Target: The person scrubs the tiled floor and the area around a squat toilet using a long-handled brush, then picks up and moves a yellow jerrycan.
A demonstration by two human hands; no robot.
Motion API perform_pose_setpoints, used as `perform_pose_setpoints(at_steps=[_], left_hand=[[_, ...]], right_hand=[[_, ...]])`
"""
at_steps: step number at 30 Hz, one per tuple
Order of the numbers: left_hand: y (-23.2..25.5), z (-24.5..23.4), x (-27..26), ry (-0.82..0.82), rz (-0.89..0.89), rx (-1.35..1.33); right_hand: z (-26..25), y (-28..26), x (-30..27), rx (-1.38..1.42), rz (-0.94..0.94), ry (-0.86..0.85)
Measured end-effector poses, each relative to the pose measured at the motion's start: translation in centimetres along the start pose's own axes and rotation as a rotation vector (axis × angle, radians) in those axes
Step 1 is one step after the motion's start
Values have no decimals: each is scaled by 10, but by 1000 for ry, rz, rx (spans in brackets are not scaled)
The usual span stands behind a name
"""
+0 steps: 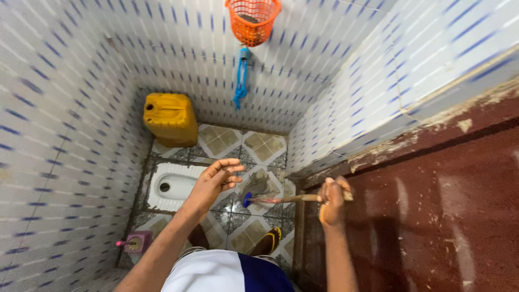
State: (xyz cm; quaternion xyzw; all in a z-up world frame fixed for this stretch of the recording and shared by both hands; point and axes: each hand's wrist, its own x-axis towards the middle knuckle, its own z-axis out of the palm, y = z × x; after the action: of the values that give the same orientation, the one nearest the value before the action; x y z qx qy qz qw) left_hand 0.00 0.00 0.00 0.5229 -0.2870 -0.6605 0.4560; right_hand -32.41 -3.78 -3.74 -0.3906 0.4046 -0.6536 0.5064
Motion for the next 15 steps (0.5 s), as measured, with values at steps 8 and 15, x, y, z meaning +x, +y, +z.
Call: perform_pose_setpoints(at_steps=[8, 15], left_hand=[[8, -21, -12, 61, 27, -37], [14, -36, -25, 139, 25, -86]], right_hand=[[84, 53, 5, 74, 30, -65], [130, 50, 17, 68, 4, -35]])
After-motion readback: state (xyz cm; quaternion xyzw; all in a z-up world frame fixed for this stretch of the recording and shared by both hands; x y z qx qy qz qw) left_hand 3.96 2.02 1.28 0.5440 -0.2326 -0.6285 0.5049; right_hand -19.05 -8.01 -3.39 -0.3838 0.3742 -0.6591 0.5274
